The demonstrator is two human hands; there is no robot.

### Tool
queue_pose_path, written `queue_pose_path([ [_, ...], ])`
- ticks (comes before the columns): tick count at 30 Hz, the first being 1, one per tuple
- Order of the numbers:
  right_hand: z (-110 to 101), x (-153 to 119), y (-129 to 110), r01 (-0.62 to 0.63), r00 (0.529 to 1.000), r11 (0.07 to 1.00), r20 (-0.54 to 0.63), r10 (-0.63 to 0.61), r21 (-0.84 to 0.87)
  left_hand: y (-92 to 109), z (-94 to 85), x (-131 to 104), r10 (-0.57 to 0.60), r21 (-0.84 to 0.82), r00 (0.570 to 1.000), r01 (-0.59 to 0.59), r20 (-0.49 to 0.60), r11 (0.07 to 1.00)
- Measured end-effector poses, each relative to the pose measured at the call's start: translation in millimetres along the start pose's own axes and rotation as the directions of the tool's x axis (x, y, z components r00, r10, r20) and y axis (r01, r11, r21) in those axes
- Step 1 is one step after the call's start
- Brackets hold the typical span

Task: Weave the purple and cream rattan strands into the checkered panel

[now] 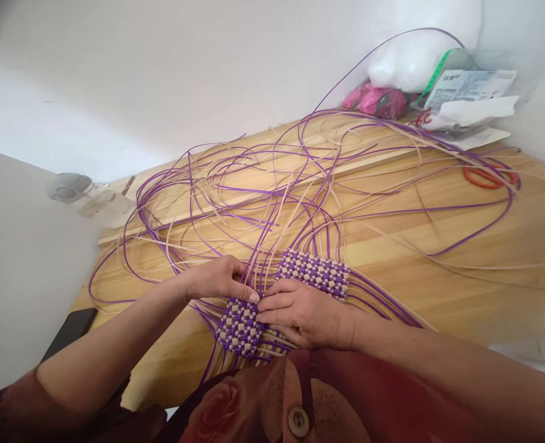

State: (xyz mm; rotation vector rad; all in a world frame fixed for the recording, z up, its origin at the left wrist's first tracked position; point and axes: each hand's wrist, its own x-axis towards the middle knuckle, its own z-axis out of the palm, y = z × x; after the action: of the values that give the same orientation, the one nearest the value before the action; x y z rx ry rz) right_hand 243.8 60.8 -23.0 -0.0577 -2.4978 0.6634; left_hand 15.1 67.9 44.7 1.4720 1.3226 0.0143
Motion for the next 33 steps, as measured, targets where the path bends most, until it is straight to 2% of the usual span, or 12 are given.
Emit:
queue_pose_path([
  [2,0,1,0,-0.017,1.000,0.999,-0.007,0.017,0.042,-3,0.8,5,0.041,-0.042,0.998,-0.039,0.057,0.998],
  [7,-5,5,-4,-0.088,0.987,0.983,-0.120,0.107,0.159,-5,7.3,7,0.171,-0.007,0.985,-0.171,0.020,0.985],
  [11,-11,7,-9,-0.193,0.943,0.967,-0.242,0.229,0.166,-1,13.0,6,0.234,-0.048,0.972,-0.234,-0.006,0.971],
  [15,-10,5,-9,-0.346,0.870,0.932,-0.333,0.363,0.110,-6,24.5,10,0.256,-0.242,0.963,-0.270,-0.088,0.932],
  [18,-6,5,-6,-0.437,0.838,0.896,-0.325,0.439,0.084,-17,33.4,11,0.245,-0.381,0.962,-0.272,-0.118,0.884],
  [22,-16,17,0,-0.501,0.852,0.865,-0.165,0.496,0.015,-26,40.6,8,0.274,-0.350,0.940,-0.332,-0.205,0.876],
  [24,-29,30,3,-0.490,0.871,0.870,0.022,0.491,-0.053,-27,42.4,4,0.306,-0.294,0.923,-0.367,-0.233,0.883],
  [25,-37,38,5,-0.485,0.858,0.870,0.144,0.493,-0.086,-26,43.0,3,0.323,-0.257,0.913,-0.384,-0.249,0.887],
  [26,-43,47,7,-0.486,0.824,0.867,0.270,0.498,-0.114,-26,43.5,1,0.340,-0.216,0.901,-0.400,-0.268,0.891],
  [29,-57,72,15,-0.522,0.650,0.839,0.564,0.508,-0.155,-23,44.6,-2,0.408,-0.080,0.854,-0.454,-0.324,0.887],
  [31,-57,85,22,-0.572,0.560,0.810,0.660,0.501,-0.130,-22,44.9,-4,0.461,-0.012,0.816,-0.496,-0.349,0.868],
  [33,-52,93,30,-0.653,0.502,0.753,0.698,0.511,-0.082,-20,45.0,-5,0.515,0.031,0.779,-0.541,-0.359,0.840],
])
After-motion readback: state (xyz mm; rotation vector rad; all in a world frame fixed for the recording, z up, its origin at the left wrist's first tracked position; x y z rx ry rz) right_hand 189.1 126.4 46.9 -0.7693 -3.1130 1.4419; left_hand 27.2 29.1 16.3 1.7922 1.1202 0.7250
